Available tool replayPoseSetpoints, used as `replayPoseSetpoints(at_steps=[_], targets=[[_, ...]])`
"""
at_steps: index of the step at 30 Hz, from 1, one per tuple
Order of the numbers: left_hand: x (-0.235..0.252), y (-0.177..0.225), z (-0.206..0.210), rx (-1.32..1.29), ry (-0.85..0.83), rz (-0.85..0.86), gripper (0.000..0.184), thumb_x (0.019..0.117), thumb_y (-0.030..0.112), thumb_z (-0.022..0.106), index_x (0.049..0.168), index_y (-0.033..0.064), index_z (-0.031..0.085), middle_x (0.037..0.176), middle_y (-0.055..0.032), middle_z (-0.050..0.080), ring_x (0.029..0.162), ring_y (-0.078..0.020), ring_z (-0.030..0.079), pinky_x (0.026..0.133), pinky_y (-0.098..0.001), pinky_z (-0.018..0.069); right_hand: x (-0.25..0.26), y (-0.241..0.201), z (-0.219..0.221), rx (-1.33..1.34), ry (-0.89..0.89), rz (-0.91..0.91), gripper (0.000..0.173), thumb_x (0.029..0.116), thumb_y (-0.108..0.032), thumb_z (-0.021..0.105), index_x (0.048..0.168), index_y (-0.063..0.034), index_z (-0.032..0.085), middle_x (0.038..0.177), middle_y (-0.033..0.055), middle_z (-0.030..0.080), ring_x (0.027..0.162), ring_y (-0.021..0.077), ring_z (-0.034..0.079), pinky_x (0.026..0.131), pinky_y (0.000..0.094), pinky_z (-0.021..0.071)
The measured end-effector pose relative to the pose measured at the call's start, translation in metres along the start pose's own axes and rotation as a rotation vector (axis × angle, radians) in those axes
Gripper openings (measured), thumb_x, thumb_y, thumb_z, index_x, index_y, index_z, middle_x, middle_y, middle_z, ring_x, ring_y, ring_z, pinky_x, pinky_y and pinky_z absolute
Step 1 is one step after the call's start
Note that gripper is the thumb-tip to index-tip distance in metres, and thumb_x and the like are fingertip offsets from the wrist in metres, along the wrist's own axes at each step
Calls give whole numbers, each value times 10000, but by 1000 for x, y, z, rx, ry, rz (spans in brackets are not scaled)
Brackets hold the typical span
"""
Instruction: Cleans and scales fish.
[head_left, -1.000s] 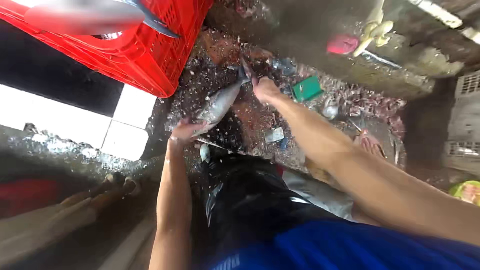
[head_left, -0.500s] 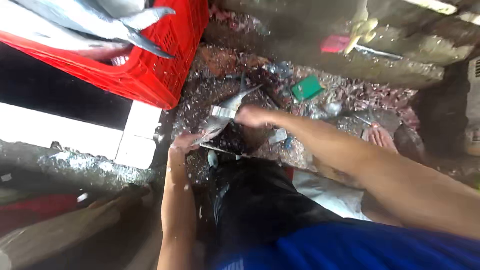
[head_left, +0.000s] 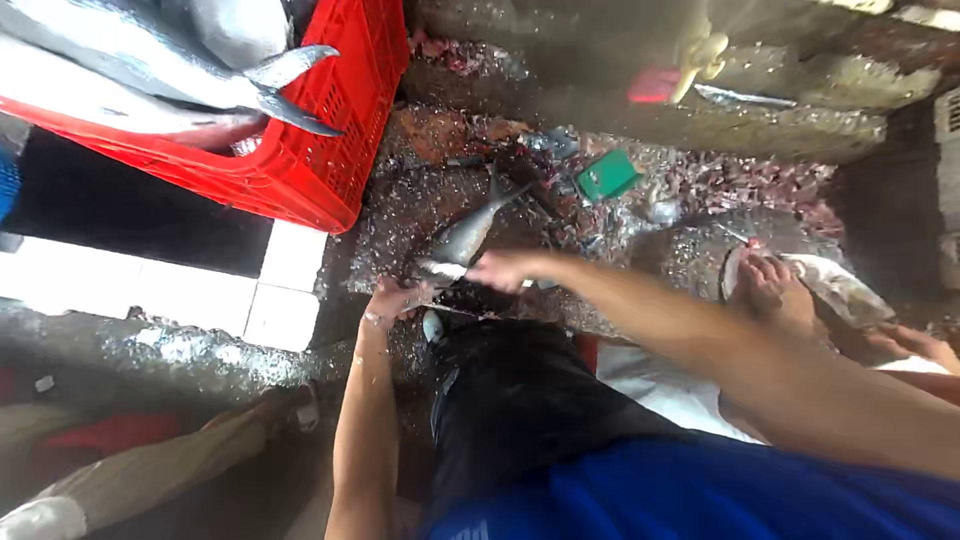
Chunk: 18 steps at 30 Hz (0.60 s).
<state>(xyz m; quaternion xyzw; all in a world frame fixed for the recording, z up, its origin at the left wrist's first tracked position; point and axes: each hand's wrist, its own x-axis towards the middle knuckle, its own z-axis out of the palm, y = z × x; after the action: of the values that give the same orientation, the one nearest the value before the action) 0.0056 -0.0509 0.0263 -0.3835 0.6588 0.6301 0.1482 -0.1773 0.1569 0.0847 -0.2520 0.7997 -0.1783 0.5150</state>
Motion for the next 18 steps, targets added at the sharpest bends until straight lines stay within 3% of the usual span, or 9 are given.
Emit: replayPoseSetpoints(at_steps=[1,3,5,8,10,12,15,16,18], targets=[[4,5,5,136,25,18,496,794,300,895,1133,27,657,764,-90,691,572,-161,632,556,-324,560,19,20,-33,81,34,46,598,1041,-549,512,1103,25,668,816,188,637,655,291,623,607,514,547],[1,19,29,427,142,-8,682,702,365,943,1209,12,654,1009,-200,716,905,-341,704,820,-560,585,26,29,-57,187,149,220,634,1048,-566,455,1234,15,629,979,241,672,810,365,689,751,579,580],[-4,30,47,660,256,14,769,645,469,931,1229,48,663,1099,-236,708,1050,-434,677,890,-680,533,6,11,-10,206,288,257,612,1063,-587,399,1202,-30,612,840,197,636,654,327,644,615,525,562],[-24,55,68,889,313,18,749,762,499,825,1358,103,602,1134,-211,716,1045,-424,692,865,-659,544,-7,6,-29,176,181,161,552,1054,-603,429,1086,-79,596,658,25,469,483,133,451,453,319,436],[-35,57,83,928,331,20,725,810,437,802,1407,106,558,1161,-199,708,1010,-419,695,824,-643,553,10,16,-45,201,253,227,619,1061,-572,422,1174,1,629,849,186,622,682,296,631,636,500,564],[-42,49,92,942,353,-13,688,822,381,783,1405,111,537,1171,-185,699,987,-406,695,797,-621,561,3,16,-26,142,316,354,635,1095,-528,337,1242,30,602,1046,280,668,877,410,702,782,609,577],[-45,45,73,954,364,-99,653,848,404,739,1406,120,555,1185,-169,710,1041,-387,695,863,-605,546,4,60,-37,155,212,291,644,1071,-618,358,1037,-26,607,718,89,510,555,202,498,534,404,476],[-48,41,70,958,350,-107,659,853,429,733,1404,111,558,1187,-169,711,1048,-379,695,874,-600,543,2,72,-44,206,198,279,641,1060,-630,383,1043,-32,614,727,73,516,568,184,498,548,395,481],[-50,37,73,938,342,-106,649,868,438,726,1389,92,554,1167,-174,711,1038,-380,695,866,-593,544,-7,53,-35,247,288,300,641,1067,-565,410,1170,21,650,963,229,675,827,356,680,773,589,566]])
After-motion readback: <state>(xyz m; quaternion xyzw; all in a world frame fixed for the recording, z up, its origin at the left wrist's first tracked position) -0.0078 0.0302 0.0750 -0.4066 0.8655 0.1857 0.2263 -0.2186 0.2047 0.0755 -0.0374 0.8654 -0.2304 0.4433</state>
